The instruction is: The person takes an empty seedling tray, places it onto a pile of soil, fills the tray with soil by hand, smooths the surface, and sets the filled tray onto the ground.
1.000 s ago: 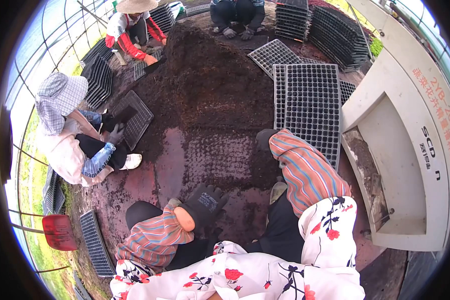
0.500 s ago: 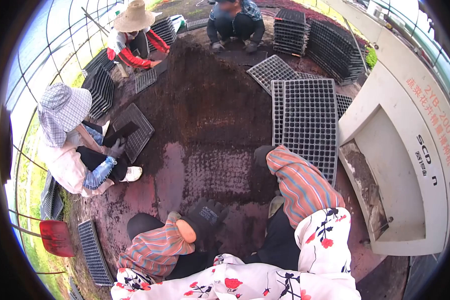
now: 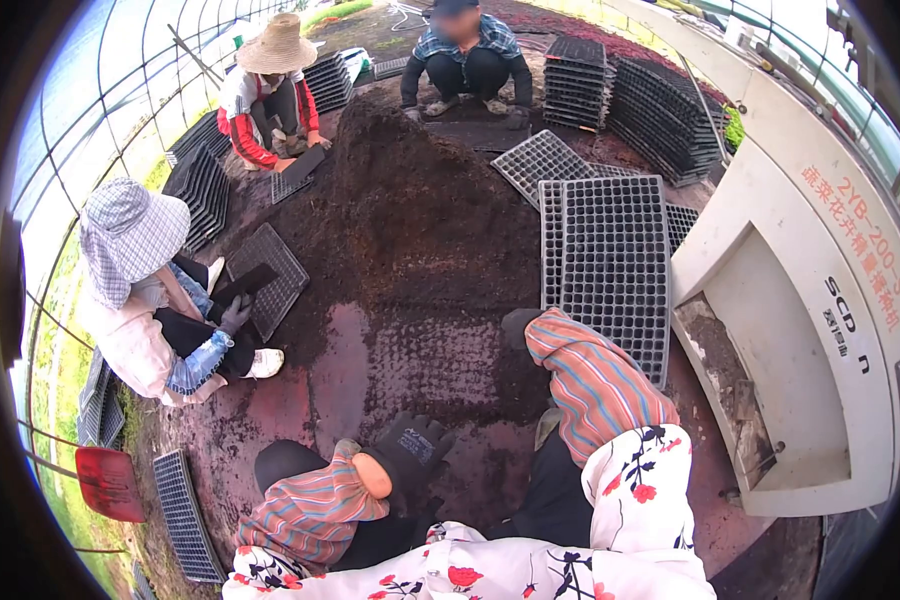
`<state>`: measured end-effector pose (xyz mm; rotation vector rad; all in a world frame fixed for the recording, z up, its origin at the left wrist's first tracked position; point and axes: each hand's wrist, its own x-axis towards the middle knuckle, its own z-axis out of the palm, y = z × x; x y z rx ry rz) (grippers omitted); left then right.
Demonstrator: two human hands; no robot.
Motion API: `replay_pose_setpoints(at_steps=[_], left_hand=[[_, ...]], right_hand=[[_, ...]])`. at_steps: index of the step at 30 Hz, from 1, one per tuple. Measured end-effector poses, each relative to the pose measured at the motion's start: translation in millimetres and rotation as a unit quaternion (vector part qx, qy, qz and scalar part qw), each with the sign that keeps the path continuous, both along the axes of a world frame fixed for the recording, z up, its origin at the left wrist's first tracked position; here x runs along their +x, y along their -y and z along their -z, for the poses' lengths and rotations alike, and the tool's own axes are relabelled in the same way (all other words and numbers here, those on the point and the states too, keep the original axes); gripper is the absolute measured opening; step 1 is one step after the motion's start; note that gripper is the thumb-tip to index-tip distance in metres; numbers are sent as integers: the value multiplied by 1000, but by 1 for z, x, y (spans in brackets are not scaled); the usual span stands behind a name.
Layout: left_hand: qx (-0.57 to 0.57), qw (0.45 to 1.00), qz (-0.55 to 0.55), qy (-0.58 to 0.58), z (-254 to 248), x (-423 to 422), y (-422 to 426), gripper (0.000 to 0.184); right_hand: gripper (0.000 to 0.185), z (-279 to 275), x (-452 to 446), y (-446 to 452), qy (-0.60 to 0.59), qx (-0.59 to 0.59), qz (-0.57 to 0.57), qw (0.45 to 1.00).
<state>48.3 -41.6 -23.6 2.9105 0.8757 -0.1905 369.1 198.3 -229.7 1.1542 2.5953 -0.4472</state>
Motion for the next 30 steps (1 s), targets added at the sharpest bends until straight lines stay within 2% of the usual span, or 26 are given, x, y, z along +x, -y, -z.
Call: replay_pose_setpoints(at_steps=[2, 4, 6, 12, 14, 16, 18, 20, 22, 26, 30], left_hand=[[2, 1000, 1, -5, 0, 0, 0, 33], [0, 1000, 2, -9, -3, 0, 0, 35], [2, 1000, 4, -4, -3, 0, 0, 35], [-16, 1000, -1, -7, -6, 1, 0, 36], [-40, 999, -9, -27, -8, 1, 0, 37], [-35, 999, -8, -32, -8, 1, 0, 37], [-38, 999, -8, -38, -10, 2, 0, 38], [-42, 998, -9, -45, -8, 1, 0, 38], [23, 1000, 5, 20, 0, -1, 1, 36], [21, 999, 7, 28, 2, -2, 0, 36], [19, 1000, 12, 12, 2, -2, 0, 35]], right_hand=[[40, -21, -10, 10, 16, -6, 56, 998], [41, -28, -14, 12, 30, -4, 57, 998], [42, -18, -9, 10, 43, -4, 59, 997], [47, 35, 16, -3, -34, 76, 59, 995], [50, 37, 15, -9, 10, 43, 43, 998], [50, 16, 4, -4, 41, 26, 50, 998], [50, 23, 7, -6, 71, 8, 58, 996], [51, 29, 13, -6, 21, 27, 66, 997], [52, 42, 22, -9, 13, 31, 63, 997], [54, 74, 36, -20, -21, 38, 62, 997], [51, 21, 11, -4, 13, 16, 55, 998]])
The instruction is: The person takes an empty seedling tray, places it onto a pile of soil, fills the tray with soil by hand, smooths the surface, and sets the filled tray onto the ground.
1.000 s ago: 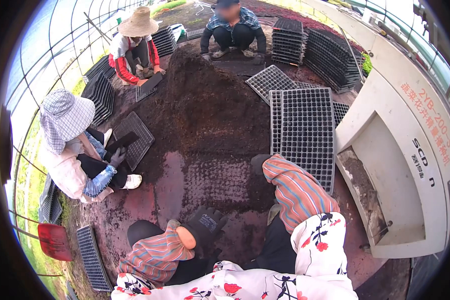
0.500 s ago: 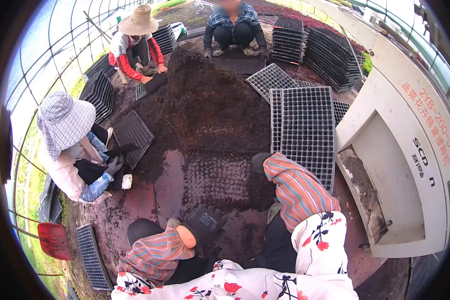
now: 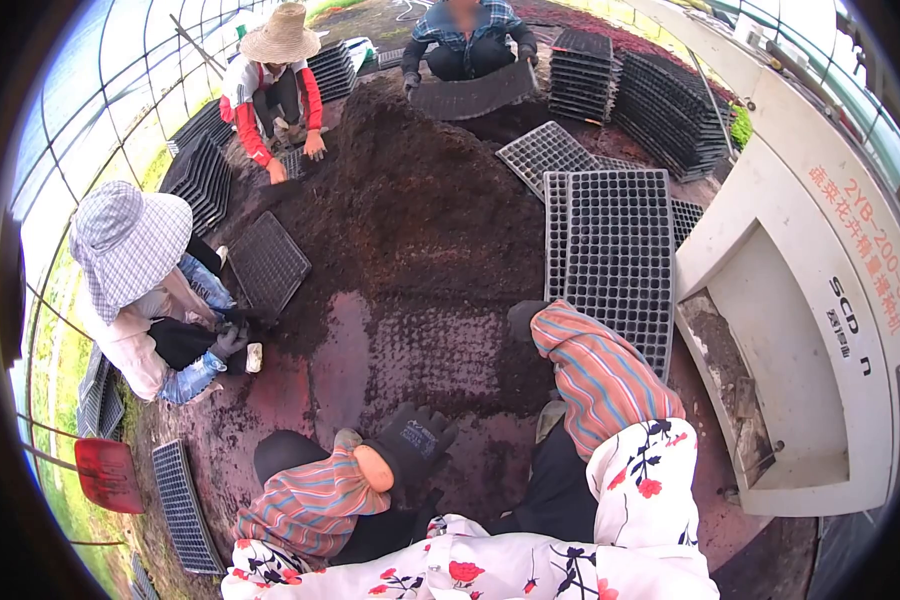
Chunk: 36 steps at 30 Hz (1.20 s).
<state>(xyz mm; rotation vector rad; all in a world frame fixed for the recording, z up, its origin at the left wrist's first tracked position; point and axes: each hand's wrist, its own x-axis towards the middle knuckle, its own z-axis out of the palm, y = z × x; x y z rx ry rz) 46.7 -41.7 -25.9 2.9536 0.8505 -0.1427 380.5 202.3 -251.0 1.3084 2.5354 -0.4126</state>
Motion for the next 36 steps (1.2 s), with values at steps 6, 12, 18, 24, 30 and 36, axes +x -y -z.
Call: replay_pose_setpoints(at_steps=[6, 12, 18, 24, 30, 36], left_hand=[[-35, 999, -10, -37, -11, 3, 0, 38], [-56, 998, -8, -34, -11, 4, 0, 40], [-61, 997, -13, -52, -14, 5, 1, 40], [-62, 997, -7, -50, -14, 5, 0, 40], [-77, 995, -11, -59, -19, 7, 0, 41], [-77, 995, -9, -55, -21, 7, 1, 40]], right_hand=[[45, -31, -16, 11, 30, -11, 6, 999], [36, 71, 55, -3, -278, 80, -70, 955], [31, 7, 9, 3, -32, 36, -105, 993], [32, -63, -24, 25, 8, 1, -8, 1000], [30, -31, -13, 13, 3, 0, -43, 999], [28, -3, 1, 0, -30, 17, -73, 997]])
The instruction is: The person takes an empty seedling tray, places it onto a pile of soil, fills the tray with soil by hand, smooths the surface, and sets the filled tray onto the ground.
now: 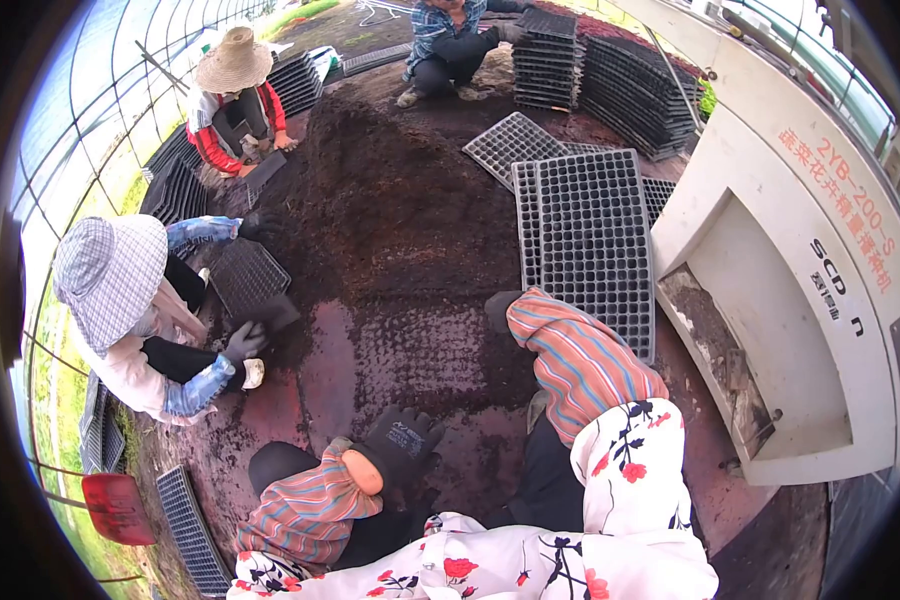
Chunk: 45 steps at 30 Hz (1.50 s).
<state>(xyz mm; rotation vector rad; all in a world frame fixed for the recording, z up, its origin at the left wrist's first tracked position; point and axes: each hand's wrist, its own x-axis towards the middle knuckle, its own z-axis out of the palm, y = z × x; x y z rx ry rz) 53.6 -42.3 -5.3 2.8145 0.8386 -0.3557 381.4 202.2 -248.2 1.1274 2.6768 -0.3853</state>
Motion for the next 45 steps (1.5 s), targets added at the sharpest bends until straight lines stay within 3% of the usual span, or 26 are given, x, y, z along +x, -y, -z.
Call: replay_pose_setpoints(at_steps=[7, 10, 11, 13, 14, 16, 20, 22, 31, 34, 38, 40, 41, 43, 45], left_hand=[[51, 998, 6, 24, 7, 0, 3, 34], [50, 998, 7, 30, 6, 0, 4, 34], [50, 998, 7, 30, 6, 0, 4, 34], [51, 998, 11, 35, 7, -1, 4, 34], [50, 998, 11, 35, 7, -1, 4, 34], [50, 998, 12, 37, 8, -1, 4, 34], [49, 998, 13, 41, 12, -1, 4, 34], [46, 998, 16, 36, 8, 0, 4, 34], [56, 997, 20, 39, 14, 1, 4, 33], [59, 997, 19, 34, 14, 1, 4, 32], [2, 1000, 6, -7, 2, 5, 3, 39], [4, 1000, 4, -2, 3, 5, 3, 38], [3, 1000, 3, -2, 2, 6, 3, 38], [6, 1000, 3, -8, 2, 6, 3, 38], [8, 1000, 6, 0, 6, 7, 2, 38]], right_hand=[[29, -53, -24, 21, 43, -31, 49, 997], [29, -19, -12, 10, 30, -14, 42, 999], [29, 17, 4, -1, 30, -14, 42, 999], [29, 71, 30, -18, -109, 55, -32, 992], [29, 42, 17, -9, -109, 54, -32, 992], [28, -5, -6, 3, 24, -14, 30, 999], [28, 25, 7, -7, -21, 20, -2, 1000], [27, 44, 15, -18, -34, 1, -69, 997], [27, 1, -6, 0, 66, -11, 6, 998], [26, -46, -24, 20, 72, -8, 56, 996], [26, 58, 21, -21, 8, 33, 0, 999], [27, 110, 46, -46, -90, 44, -153, 983], [27, 111, 45, -48, -90, 44, -154, 983], [29, 29, 8, -17, 92, -34, -35, 995], [29, -10, -7, 3, 73, -23, 15, 997]])
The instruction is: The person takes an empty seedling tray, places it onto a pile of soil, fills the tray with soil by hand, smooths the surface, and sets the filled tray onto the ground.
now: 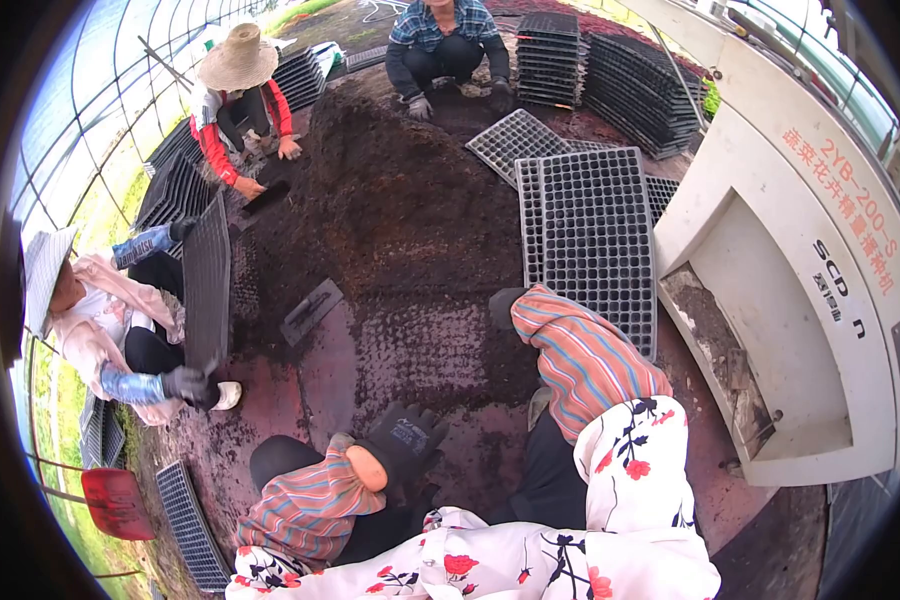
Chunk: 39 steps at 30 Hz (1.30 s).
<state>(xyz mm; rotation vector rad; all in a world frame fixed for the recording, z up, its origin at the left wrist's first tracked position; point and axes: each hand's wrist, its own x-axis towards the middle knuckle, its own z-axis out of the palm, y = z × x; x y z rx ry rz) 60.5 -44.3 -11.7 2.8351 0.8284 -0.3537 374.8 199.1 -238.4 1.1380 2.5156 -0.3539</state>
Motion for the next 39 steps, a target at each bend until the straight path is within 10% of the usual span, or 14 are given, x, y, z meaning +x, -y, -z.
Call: replay_pose_setpoints(at_steps=[13, 16, 25, 28, 31, 39], left_hand=[[24, 999, 18, -10, 3, 13, -2, 36], [24, 1000, 13, -4, 2, 11, -1, 36], [28, 999, 12, -20, 2, 10, -1, 38], [27, 999, 13, -22, 4, 10, 0, 37], [28, 999, 15, -25, 3, 10, 0, 36], [30, 999, 16, -26, 2, 8, 1, 36]], right_hand=[[34, -56, -18, 24, 9, -19, 74, 997], [35, 12, 11, 0, -75, 39, 31, 996], [38, -26, -6, 7, 7, -46, 38, 998], [38, 61, 30, -19, -106, 55, -23, 993], [37, -20, -2, 8, 1, -24, 43, 999], [35, -12, 0, 6, -5, -8, 23, 1000]])
